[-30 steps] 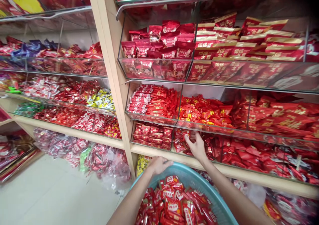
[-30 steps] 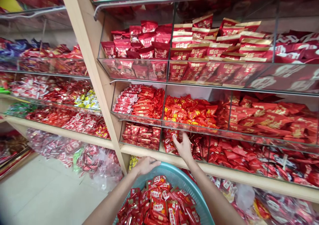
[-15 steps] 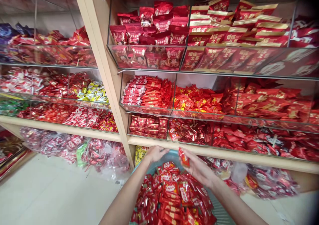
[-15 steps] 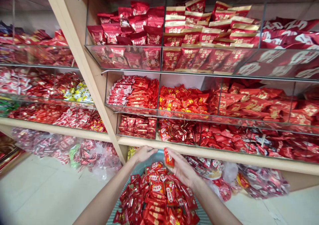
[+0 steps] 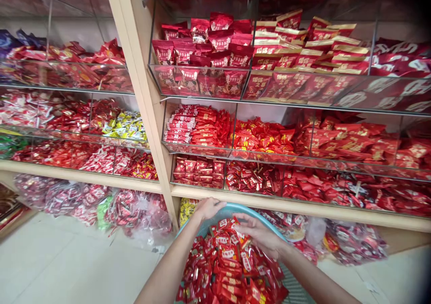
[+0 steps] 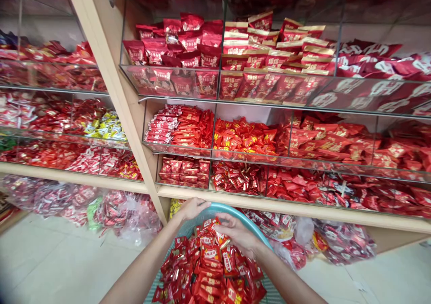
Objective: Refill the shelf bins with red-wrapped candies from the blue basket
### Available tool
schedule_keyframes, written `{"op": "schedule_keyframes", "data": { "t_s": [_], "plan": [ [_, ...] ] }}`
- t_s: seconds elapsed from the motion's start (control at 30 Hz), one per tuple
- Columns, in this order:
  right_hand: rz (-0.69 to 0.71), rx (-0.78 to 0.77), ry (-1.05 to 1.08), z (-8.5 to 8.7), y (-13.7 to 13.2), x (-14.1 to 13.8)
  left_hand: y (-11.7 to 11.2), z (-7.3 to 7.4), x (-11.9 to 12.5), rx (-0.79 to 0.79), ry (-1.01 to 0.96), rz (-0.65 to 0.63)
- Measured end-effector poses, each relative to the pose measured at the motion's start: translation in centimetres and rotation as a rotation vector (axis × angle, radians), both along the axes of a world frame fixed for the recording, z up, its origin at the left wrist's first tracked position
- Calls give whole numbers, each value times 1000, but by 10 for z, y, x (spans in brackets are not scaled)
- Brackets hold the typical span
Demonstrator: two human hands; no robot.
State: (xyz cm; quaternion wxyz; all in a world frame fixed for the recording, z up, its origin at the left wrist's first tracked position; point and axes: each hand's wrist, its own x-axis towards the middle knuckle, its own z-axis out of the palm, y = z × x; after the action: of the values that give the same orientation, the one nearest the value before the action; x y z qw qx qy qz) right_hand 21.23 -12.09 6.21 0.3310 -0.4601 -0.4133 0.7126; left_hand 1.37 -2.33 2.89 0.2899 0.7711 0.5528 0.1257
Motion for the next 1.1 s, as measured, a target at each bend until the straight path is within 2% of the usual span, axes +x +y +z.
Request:
{"op": "schedule_keyframes", "data": {
  "t_s": [0.07,0.17,0.3,0.4,0.5,0.73,0.87,0.97,1.1],
  "plan": [
    [-20,103,-107,-9,3,4,0,1,0,-4,5,3],
    [31,254,-242,-21,6,7,2,-1,0,1,-4,-2],
    [143,375,-377,-35,8,2,3,-5,-2,31,-7,-13],
    [157,462,-417,-41,9,-3,3,-7,-3,41,-7,-18],
    [148,501,-401,-43,9,-6,2,-7,-3,37,-4,-14],
    [212,455,-384,-43,4,-2,3,-8,-3,35,-30,-24],
    [218,509,-443,-47,1,-9,3,-9,-3,41,-21,-23],
    [246,570,-572,-46,-1,-16,3,-8,-3,48,-27,-29],
    [284,651,-901,-40,-7,-19,2,-3,-3,33,-12,-12]
  ]
}}
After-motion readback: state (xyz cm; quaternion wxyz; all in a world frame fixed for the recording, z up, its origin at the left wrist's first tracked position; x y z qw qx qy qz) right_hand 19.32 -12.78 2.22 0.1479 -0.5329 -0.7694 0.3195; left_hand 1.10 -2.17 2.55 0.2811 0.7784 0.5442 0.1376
